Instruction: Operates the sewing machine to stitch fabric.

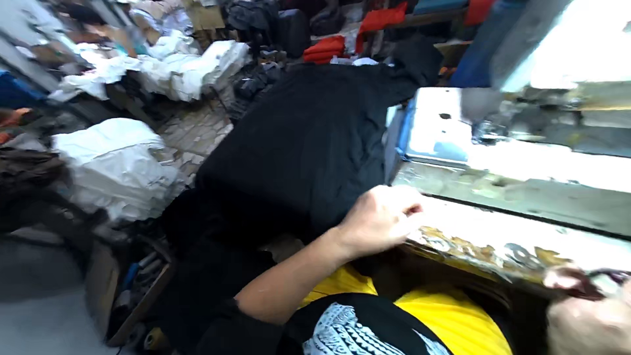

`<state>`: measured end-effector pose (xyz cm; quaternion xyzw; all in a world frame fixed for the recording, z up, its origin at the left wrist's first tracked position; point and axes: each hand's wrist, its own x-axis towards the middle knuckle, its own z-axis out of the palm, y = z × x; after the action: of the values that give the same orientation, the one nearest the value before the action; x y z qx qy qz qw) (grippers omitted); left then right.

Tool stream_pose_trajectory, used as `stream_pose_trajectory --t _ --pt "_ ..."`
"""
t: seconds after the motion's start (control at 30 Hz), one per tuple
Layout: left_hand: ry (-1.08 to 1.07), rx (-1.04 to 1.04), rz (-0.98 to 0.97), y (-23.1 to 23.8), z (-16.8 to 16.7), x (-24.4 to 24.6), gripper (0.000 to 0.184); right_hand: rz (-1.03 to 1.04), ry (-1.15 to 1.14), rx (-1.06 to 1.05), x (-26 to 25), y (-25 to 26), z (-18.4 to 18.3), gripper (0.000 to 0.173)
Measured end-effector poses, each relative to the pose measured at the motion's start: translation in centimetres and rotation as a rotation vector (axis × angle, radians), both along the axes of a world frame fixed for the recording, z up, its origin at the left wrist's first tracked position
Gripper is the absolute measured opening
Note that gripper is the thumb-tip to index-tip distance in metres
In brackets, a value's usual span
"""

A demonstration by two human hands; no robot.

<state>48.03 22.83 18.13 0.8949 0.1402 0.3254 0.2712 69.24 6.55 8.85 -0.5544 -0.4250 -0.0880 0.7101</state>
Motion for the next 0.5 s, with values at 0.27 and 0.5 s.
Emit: stream_pose_trajectory --t 0.27,0.5 --pt "-0.08 -0.253 0.079 -0.5 0.1 0.5 0.006 0.855 0.761 -0.11 -8.6 0.7 3.8 0.05" --pt "-0.092 -0.109 0.034 -1.6 1.2 -0.1 0.005 1.16 1.36 -0.092 -9.4 3.0 4.7 0.022"
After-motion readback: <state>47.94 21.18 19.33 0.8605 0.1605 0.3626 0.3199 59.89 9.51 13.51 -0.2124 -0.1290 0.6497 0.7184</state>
